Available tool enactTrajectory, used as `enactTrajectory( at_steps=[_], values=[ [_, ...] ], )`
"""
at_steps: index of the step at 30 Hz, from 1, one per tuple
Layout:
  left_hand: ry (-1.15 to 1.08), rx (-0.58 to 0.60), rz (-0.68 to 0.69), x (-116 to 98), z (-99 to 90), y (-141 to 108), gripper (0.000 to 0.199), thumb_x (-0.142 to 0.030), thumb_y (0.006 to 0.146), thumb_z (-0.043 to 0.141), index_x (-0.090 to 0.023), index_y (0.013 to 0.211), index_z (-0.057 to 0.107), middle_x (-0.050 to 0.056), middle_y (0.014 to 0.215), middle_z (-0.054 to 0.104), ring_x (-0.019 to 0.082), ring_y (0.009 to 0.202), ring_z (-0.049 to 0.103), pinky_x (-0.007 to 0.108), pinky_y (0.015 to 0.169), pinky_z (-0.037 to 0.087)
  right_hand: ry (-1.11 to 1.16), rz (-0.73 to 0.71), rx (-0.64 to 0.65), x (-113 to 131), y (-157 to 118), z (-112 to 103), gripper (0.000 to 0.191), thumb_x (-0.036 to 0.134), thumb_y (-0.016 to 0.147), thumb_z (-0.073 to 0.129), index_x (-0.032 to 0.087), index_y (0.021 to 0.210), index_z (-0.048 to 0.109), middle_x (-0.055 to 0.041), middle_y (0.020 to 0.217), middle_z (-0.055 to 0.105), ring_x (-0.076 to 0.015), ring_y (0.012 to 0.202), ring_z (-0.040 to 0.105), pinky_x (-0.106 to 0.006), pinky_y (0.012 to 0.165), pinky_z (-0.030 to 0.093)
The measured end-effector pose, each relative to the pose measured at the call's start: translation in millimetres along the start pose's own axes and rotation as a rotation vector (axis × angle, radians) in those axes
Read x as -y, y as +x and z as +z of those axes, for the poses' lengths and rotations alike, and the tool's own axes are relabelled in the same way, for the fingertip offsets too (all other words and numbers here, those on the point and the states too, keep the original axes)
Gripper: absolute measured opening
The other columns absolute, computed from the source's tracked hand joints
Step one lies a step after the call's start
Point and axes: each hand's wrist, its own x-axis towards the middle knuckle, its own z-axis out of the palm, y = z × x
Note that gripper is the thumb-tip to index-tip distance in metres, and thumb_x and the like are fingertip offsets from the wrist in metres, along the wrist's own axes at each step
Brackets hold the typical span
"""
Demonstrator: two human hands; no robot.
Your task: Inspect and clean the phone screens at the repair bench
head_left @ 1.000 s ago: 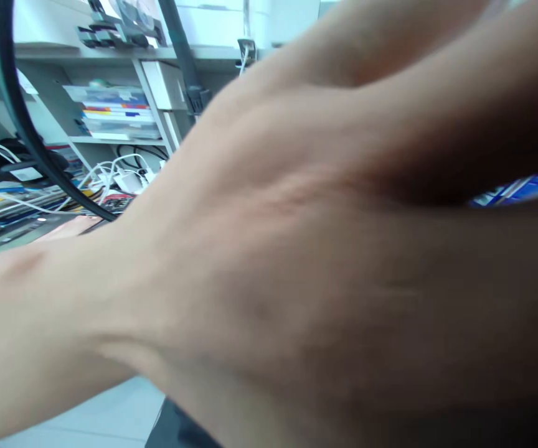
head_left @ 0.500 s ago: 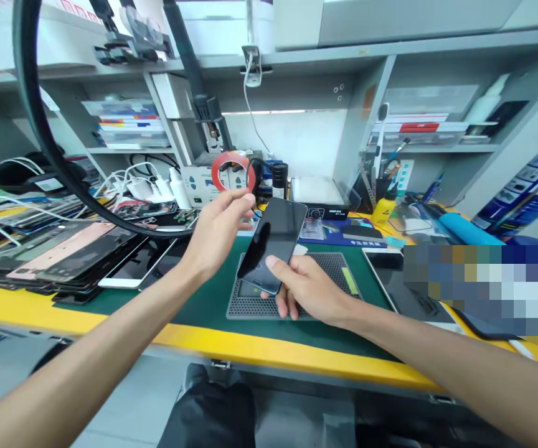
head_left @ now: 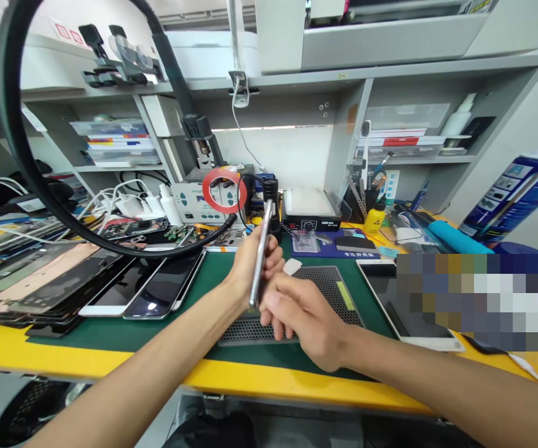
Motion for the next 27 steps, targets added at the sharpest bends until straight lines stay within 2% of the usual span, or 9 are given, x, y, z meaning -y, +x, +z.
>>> enactTrajectory(
  at_steps=[2,5,8,11,14,17,21,24,27],
  values=[
    [-0.205,0.160,-0.080,7.7,0.6,5.8,0.035,-0.041,0.093,0.047,-0.020,0.067,0.038,-0.008,0.049,0.024,0.005,0.040,0.019,0.017,0.042,0.021,-0.119,-0.068,-0.060,-0.1,-2.8,1.6,0.044,0.048,0.098,0.044,0.015,0.070,0.052,-0.0015,0.064,0.057,-0.0078,0.056,0.050,-0.021,0.055,0.038],
    [-0.380,0.316,-0.116,16.8,-2.0,11.9,0.025,-0.027,0.086,0.053,-0.019,0.068,0.037,-0.009,0.050,0.020,0.005,0.042,0.015,0.016,0.043,0.022,-0.298,-0.032,-0.180,-0.9,-1.0,5.5,0.049,0.045,0.095,0.050,0.016,0.056,0.043,0.0007,0.052,0.047,-0.0065,0.052,0.039,-0.024,0.053,0.029],
    [-0.434,0.427,-0.112,17.2,-6.9,13.5,0.027,-0.029,0.079,0.059,-0.020,0.070,0.036,-0.008,0.050,0.021,0.006,0.045,0.025,0.020,0.053,0.037,-0.415,0.106,-0.205,0.0,4.2,7.6,0.056,0.053,0.090,0.055,0.016,0.051,0.041,0.0012,0.049,0.043,-0.0067,0.051,0.032,-0.026,0.052,0.024],
    [-0.521,0.455,-0.074,10.9,-10.3,11.5,0.030,-0.032,0.074,0.061,-0.020,0.074,0.034,-0.007,0.056,0.026,0.009,0.055,0.037,0.029,0.073,0.047,-0.462,0.212,-0.210,3.2,9.1,5.9,0.062,0.061,0.089,0.053,0.015,0.049,0.040,0.0005,0.049,0.044,-0.0071,0.051,0.032,-0.027,0.052,0.023],
    [-0.576,0.505,-0.081,6.1,-11.2,10.1,0.031,-0.034,0.072,0.061,-0.021,0.076,0.033,-0.006,0.062,0.030,0.011,0.061,0.041,0.035,0.082,0.047,-0.378,0.298,-0.170,7.5,13.5,2.2,0.062,0.066,0.087,0.055,0.015,0.052,0.044,-0.0004,0.053,0.050,-0.0067,0.050,0.039,-0.024,0.050,0.027],
    [-0.582,0.561,-0.100,3.5,-12.4,10.1,0.032,-0.042,0.072,0.062,-0.020,0.077,0.038,-0.004,0.066,0.035,0.012,0.064,0.043,0.035,0.081,0.048,-0.094,0.436,-0.034,10.7,17.1,-0.2,0.054,0.065,0.087,0.057,0.015,0.067,0.058,-0.0019,0.060,0.060,-0.0066,0.043,0.047,-0.021,0.043,0.032],
    [-0.417,0.524,-0.143,-12.5,-16.1,7.1,0.038,-0.052,0.081,0.054,-0.015,0.091,0.056,0.003,0.077,0.052,0.016,0.072,0.055,0.036,0.081,0.050,0.121,0.480,0.038,8.4,18.1,-0.1,0.052,0.063,0.087,0.060,0.013,0.072,0.060,0.0011,0.046,0.052,-0.0056,0.035,0.043,-0.016,0.037,0.031],
    [-0.261,0.407,-0.141,-31.8,-18.9,3.7,0.047,-0.050,0.092,0.042,-0.012,0.108,0.064,0.012,0.099,0.066,0.024,0.085,0.065,0.041,0.083,0.054,0.116,0.396,-0.036,2.7,17.6,-0.2,0.050,0.061,0.086,0.063,0.013,0.072,0.058,0.0015,0.047,0.054,-0.0051,0.037,0.047,-0.014,0.038,0.034],
    [-0.171,0.340,-0.038,-41.5,-20.7,3.0,0.060,-0.058,0.094,0.040,-0.009,0.115,0.067,0.016,0.106,0.071,0.024,0.084,0.069,0.039,0.077,0.058,0.094,0.375,-0.117,-2.0,17.8,-1.0,0.050,0.062,0.086,0.063,0.013,0.073,0.057,0.0019,0.048,0.054,-0.0052,0.038,0.048,-0.014,0.038,0.035]
  ],
)
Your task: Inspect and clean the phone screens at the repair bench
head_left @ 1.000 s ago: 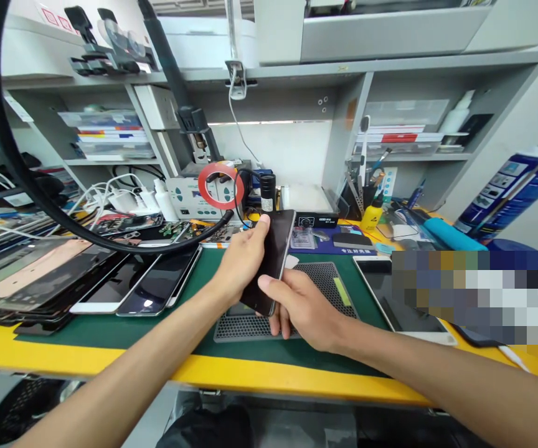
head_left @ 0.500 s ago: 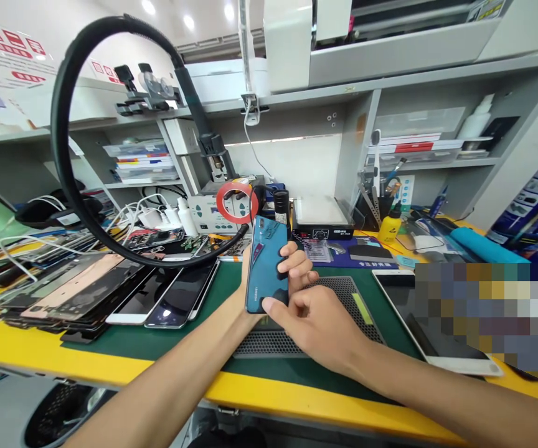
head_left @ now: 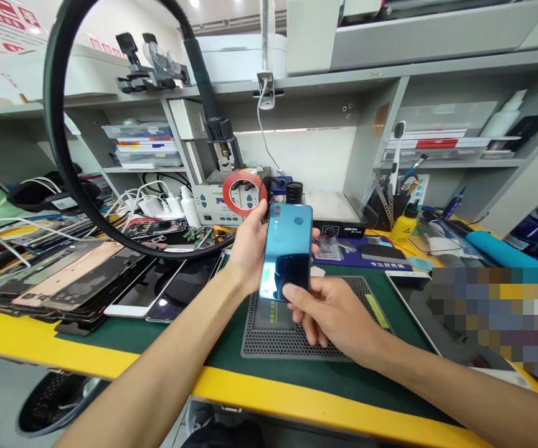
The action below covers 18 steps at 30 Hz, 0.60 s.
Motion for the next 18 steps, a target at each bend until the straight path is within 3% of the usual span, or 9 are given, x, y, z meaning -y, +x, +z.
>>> enactTrajectory(
  at_steps=[2,6,11,14,18],
  values=[
    [0.092,-0.012,0.030,-0.6,-1.5,-0.3,0.055,-0.056,0.094,0.047,-0.010,0.117,0.068,0.016,0.112,0.072,0.023,0.083,0.071,0.036,0.075,0.060,-0.011,-0.007,-0.013,-1.2,0.4,0.1,0.052,0.063,0.087,0.060,0.014,0.073,0.056,0.0018,0.046,0.053,-0.0057,0.037,0.048,-0.015,0.037,0.035],
    [0.346,0.052,0.048,-4.3,-6.6,-7.0,0.034,-0.029,0.091,0.063,-0.012,0.120,0.068,0.018,0.128,0.067,0.025,0.096,0.073,0.039,0.086,0.060,0.031,-0.034,-0.067,-0.9,-1.2,2.4,0.053,0.065,0.088,0.059,0.015,0.074,0.053,0.0023,0.046,0.052,-0.0059,0.037,0.048,-0.015,0.038,0.036],
    [0.462,0.224,0.036,-20.9,-11.4,-19.7,0.051,-0.007,0.082,0.069,-0.019,0.131,0.062,0.015,0.141,0.059,0.027,0.119,0.066,0.036,0.100,0.056,0.057,-0.067,-0.126,-1.3,-1.0,2.3,0.051,0.066,0.088,0.059,0.017,0.077,0.049,0.0053,0.049,0.049,-0.0058,0.038,0.048,-0.015,0.037,0.038],
    [0.491,0.162,0.059,-24.4,-13.8,-19.9,0.043,-0.010,0.081,0.072,-0.017,0.122,0.065,0.013,0.124,0.069,0.022,0.107,0.070,0.030,0.090,0.058,0.078,-0.060,-0.121,-2.4,1.7,0.8,0.050,0.066,0.087,0.059,0.018,0.080,0.048,0.0061,0.052,0.049,-0.0066,0.040,0.049,-0.015,0.037,0.038],
    [0.512,-0.023,0.079,-21.8,-15.4,-14.4,0.023,-0.031,0.082,0.076,-0.011,0.094,0.071,0.009,0.092,0.072,0.015,0.077,0.069,0.024,0.067,0.056,0.044,-0.038,-0.082,-2.6,3.6,0.5,0.051,0.066,0.088,0.057,0.017,0.079,0.048,0.0056,0.048,0.049,-0.0069,0.039,0.048,-0.016,0.038,0.038]
  ],
)
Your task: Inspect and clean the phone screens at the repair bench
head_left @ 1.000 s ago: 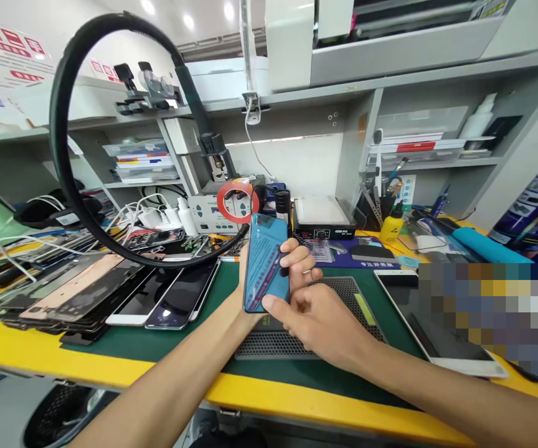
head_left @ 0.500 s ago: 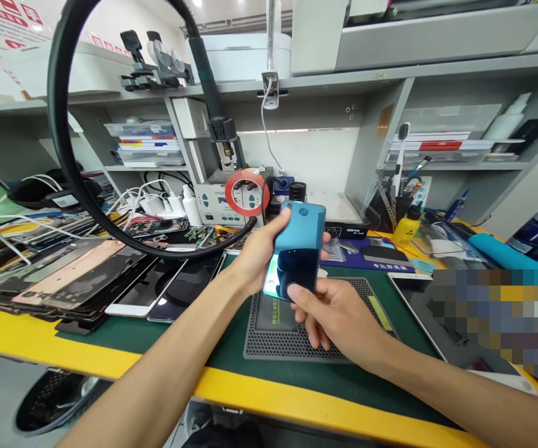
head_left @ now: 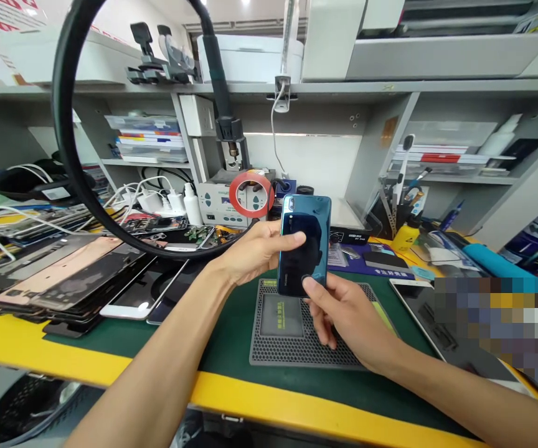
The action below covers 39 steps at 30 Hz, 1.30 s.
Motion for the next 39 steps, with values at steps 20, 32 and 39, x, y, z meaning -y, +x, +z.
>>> enactTrajectory(
  at_steps=[20,32,39],
  values=[
    [-0.522,0.032,-0.163,12.6,26.3,7.4,0.087,-0.088,0.076,0.041,-0.011,0.104,0.072,0.014,0.085,0.073,0.023,0.077,0.070,0.039,0.077,0.060,-0.173,0.088,0.048,5.3,0.3,-0.1,0.052,0.065,0.081,0.066,0.015,0.072,0.053,0.0021,0.047,0.054,-0.0069,0.038,0.049,-0.016,0.038,0.041],
    [-0.365,-0.131,-0.149,27.0,42.8,9.3,0.051,-0.060,0.082,0.065,-0.011,0.097,0.074,0.014,0.081,0.073,0.024,0.066,0.071,0.036,0.058,0.061,0.105,0.181,-0.097,7.1,6.6,-0.2,0.078,0.085,0.079,0.047,0.012,0.058,0.059,-0.0071,0.045,0.057,-0.0163,0.036,0.057,-0.023,0.030,0.046],
    [-0.501,-0.100,-0.243,29.0,40.3,15.0,0.057,-0.066,0.087,0.054,-0.013,0.094,0.072,0.012,0.074,0.071,0.022,0.064,0.069,0.035,0.057,0.060,0.139,0.193,-0.072,2.5,9.5,-2.2,0.082,0.087,0.081,0.038,0.011,0.058,0.059,-0.0102,0.047,0.059,-0.0175,0.037,0.059,-0.024,0.031,0.049]
  ],
)
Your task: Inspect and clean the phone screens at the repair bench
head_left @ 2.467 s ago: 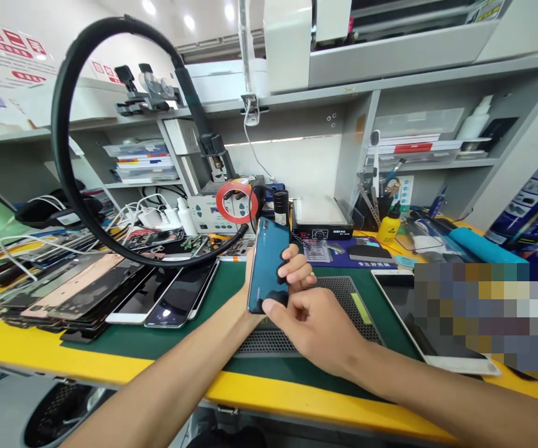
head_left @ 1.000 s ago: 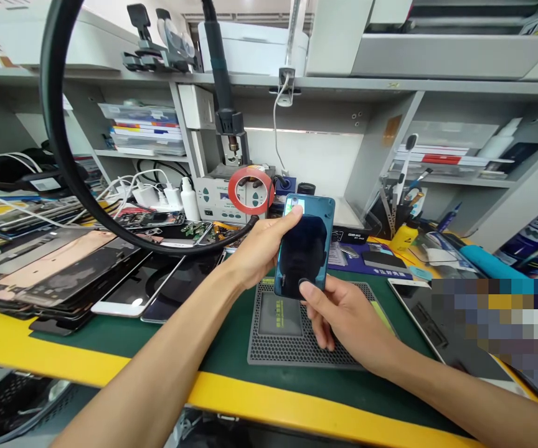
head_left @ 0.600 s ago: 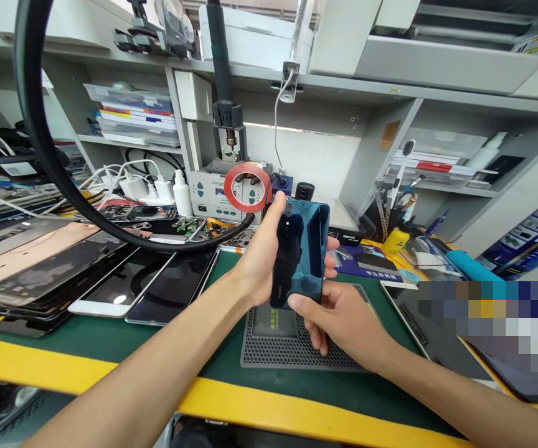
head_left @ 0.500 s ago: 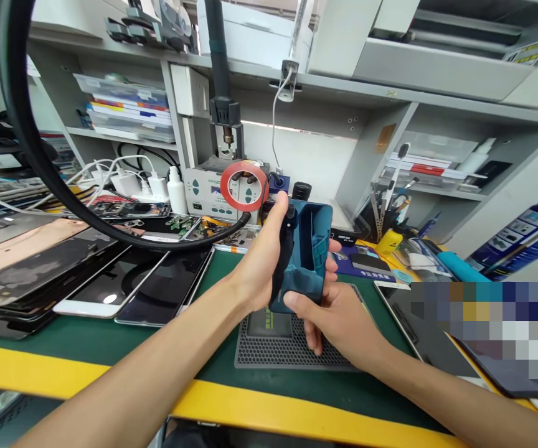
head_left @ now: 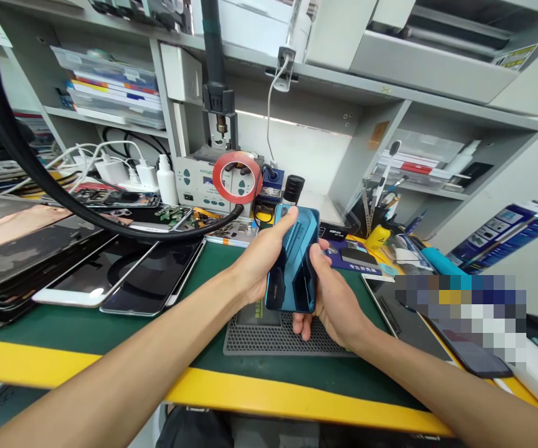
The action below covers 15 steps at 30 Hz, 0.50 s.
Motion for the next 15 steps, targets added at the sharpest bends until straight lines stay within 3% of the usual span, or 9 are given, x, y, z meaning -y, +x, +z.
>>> enactTrajectory(
  at_steps=[4,10,12,15],
  values=[
    [0.012,-0.004,0.013,1.8,1.5,-0.7,0.054,-0.064,0.086,0.056,-0.014,0.096,0.072,0.011,0.077,0.071,0.021,0.067,0.069,0.034,0.059,0.061,-0.029,-0.020,0.002,-1.2,-0.2,-1.3,0.079,0.083,0.085,0.038,0.011,0.060,0.059,-0.0109,0.048,0.061,-0.0181,0.037,0.060,-0.026,0.032,0.050],
    [0.023,-0.017,-0.097,8.9,6.8,-5.8,0.062,-0.069,0.084,0.052,-0.012,0.095,0.074,0.013,0.089,0.072,0.020,0.063,0.068,0.031,0.051,0.057,-0.246,-0.096,-0.009,2.9,-5.9,0.9,0.053,0.060,0.075,0.076,0.013,0.094,0.061,-0.0010,0.051,0.063,-0.0153,0.037,0.059,-0.020,0.032,0.050],
    [0.034,-0.019,-0.107,10.5,6.9,-6.4,0.061,-0.068,0.082,0.055,-0.012,0.096,0.075,0.012,0.091,0.072,0.021,0.064,0.068,0.031,0.049,0.056,-0.220,-0.106,-0.026,3.9,-6.1,2.6,0.055,0.061,0.075,0.076,0.014,0.100,0.060,0.0007,0.051,0.063,-0.0165,0.038,0.061,-0.022,0.032,0.051],
    [0.018,-0.013,-0.069,10.9,6.3,-5.6,0.058,-0.065,0.082,0.056,-0.012,0.097,0.075,0.013,0.091,0.073,0.021,0.067,0.069,0.031,0.053,0.057,-0.196,-0.086,-0.063,3.1,-4.1,5.2,0.059,0.072,0.082,0.061,0.014,0.095,0.059,-0.0010,0.048,0.062,-0.0177,0.035,0.059,-0.023,0.029,0.048]
  ],
)
